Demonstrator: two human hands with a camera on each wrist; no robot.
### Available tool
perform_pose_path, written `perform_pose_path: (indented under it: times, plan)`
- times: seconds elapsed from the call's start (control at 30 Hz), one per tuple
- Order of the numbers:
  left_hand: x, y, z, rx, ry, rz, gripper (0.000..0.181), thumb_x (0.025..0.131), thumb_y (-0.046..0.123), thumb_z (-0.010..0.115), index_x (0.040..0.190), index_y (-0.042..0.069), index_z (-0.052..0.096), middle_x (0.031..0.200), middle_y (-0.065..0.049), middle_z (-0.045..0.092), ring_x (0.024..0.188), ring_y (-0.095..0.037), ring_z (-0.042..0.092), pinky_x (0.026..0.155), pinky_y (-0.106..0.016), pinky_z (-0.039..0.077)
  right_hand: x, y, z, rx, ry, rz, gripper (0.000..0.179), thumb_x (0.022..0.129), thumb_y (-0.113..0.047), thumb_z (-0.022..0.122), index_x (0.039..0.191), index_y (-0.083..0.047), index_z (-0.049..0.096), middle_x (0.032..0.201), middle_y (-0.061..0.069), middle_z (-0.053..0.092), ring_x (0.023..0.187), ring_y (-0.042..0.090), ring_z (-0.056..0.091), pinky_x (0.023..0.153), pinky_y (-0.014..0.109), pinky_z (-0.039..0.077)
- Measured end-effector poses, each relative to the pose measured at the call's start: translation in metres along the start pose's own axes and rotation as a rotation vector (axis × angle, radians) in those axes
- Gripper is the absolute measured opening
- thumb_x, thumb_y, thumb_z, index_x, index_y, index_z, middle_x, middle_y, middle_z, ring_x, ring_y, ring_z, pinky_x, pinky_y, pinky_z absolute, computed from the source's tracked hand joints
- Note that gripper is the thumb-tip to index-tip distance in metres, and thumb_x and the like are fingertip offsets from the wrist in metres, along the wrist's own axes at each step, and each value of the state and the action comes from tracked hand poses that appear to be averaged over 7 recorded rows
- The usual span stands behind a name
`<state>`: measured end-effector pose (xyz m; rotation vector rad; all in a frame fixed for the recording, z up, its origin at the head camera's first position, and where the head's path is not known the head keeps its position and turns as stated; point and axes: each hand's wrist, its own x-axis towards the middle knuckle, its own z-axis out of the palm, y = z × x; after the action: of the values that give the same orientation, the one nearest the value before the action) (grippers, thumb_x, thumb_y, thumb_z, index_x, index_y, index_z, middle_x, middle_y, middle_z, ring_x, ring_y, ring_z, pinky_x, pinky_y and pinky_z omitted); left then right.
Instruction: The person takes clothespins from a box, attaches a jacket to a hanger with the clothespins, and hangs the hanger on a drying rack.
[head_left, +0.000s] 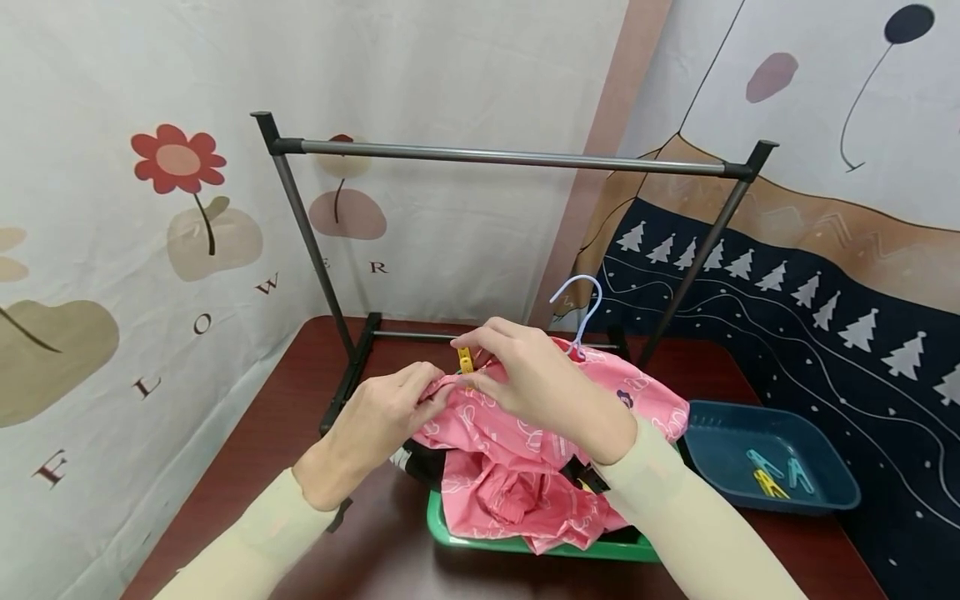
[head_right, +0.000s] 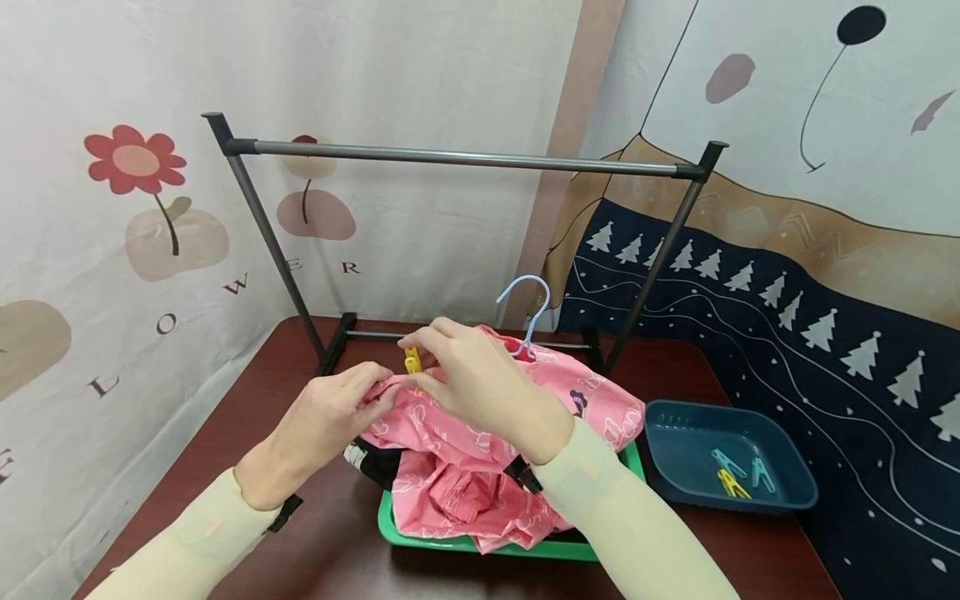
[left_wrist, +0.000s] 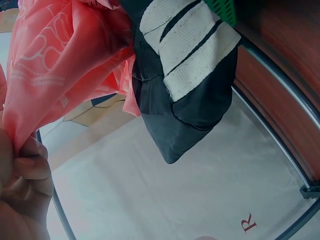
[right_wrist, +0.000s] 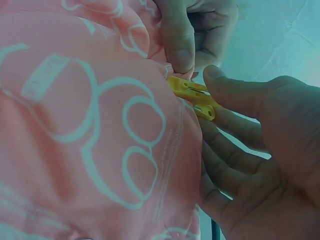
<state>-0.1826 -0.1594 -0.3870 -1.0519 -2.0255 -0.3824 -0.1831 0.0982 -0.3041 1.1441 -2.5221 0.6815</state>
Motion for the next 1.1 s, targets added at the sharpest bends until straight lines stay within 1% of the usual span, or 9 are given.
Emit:
perform_pose_path:
  times: [0.17, 0.4, 0.53, 0.7, 0.8, 0.97, 1.1]
  plan:
    - [-0.001, 0.000, 0.000, -0.017, -0.008, -0.016, 0.047, 0.081, 0.009, 0.108, 0.110, 0.002, 0.070, 0.086, -0.003, 0.067, 0.062, -0.008, 0.059, 0.058, -0.017, 0.056, -0.006, 0.000, -0.003, -0.018, -0.022, -0.010, 0.059, 0.099, -0.023, 0.096, 0.155, -0.017, 0.075, 0.135, 0.006, 0.080, 0.114, 0.022, 0.080, 0.097, 0.037, 0.072]
    - [-0.001, 0.000, -0.002, -0.010, -0.026, -0.022, 0.046, 0.083, 0.010, 0.107, 0.108, 0.003, 0.068, 0.085, -0.004, 0.066, 0.062, -0.008, 0.060, 0.059, -0.018, 0.058, -0.016, 0.005, -0.005, -0.011, 0.002, -0.024, 0.065, 0.099, -0.024, 0.096, 0.160, -0.022, 0.072, 0.143, 0.006, 0.078, 0.123, 0.023, 0.080, 0.100, 0.039, 0.072]
    - [-0.002, -0.001, -0.003, -0.001, -0.032, -0.014, 0.046, 0.083, 0.010, 0.107, 0.107, 0.003, 0.068, 0.086, -0.004, 0.067, 0.062, -0.007, 0.059, 0.060, -0.019, 0.058, -0.022, 0.009, -0.006, -0.004, 0.034, -0.045, 0.064, 0.099, -0.022, 0.096, 0.158, -0.018, 0.073, 0.145, 0.007, 0.078, 0.125, 0.025, 0.080, 0.100, 0.039, 0.072]
    - [-0.003, -0.001, -0.003, -0.013, -0.030, -0.018, 0.046, 0.083, 0.009, 0.107, 0.105, 0.004, 0.067, 0.084, -0.002, 0.063, 0.062, -0.006, 0.055, 0.058, -0.017, 0.054, -0.032, 0.013, -0.009, -0.010, 0.076, -0.079, 0.057, 0.100, -0.018, 0.095, 0.153, -0.017, 0.076, 0.148, 0.007, 0.076, 0.131, 0.026, 0.078, 0.102, 0.041, 0.071]
    - [-0.003, -0.001, -0.002, -0.029, -0.030, -0.032, 0.045, 0.083, 0.009, 0.106, 0.104, 0.005, 0.067, 0.083, -0.001, 0.062, 0.063, -0.005, 0.053, 0.058, -0.015, 0.052, -0.038, 0.015, -0.011, -0.019, 0.099, -0.090, 0.053, 0.100, -0.016, 0.095, 0.150, -0.018, 0.078, 0.148, 0.007, 0.076, 0.130, 0.026, 0.078, 0.100, 0.041, 0.072]
    - [-0.005, -0.001, -0.002, -0.038, -0.037, -0.051, 0.044, 0.083, 0.009, 0.106, 0.104, 0.006, 0.067, 0.083, 0.000, 0.061, 0.064, -0.005, 0.052, 0.058, -0.015, 0.051, -0.047, 0.020, -0.013, -0.014, 0.150, -0.121, 0.052, 0.097, -0.010, 0.095, 0.146, -0.016, 0.079, 0.143, 0.008, 0.077, 0.125, 0.025, 0.078, 0.095, 0.039, 0.073]
    - [-0.005, 0.000, -0.001, -0.047, -0.042, -0.063, 0.045, 0.082, 0.010, 0.107, 0.104, 0.006, 0.068, 0.084, 0.000, 0.063, 0.064, -0.005, 0.053, 0.058, -0.015, 0.052, -0.055, 0.026, -0.016, -0.008, 0.185, -0.125, 0.051, 0.095, -0.006, 0.096, 0.143, -0.015, 0.081, 0.140, 0.008, 0.078, 0.125, 0.026, 0.077, 0.089, 0.038, 0.073]
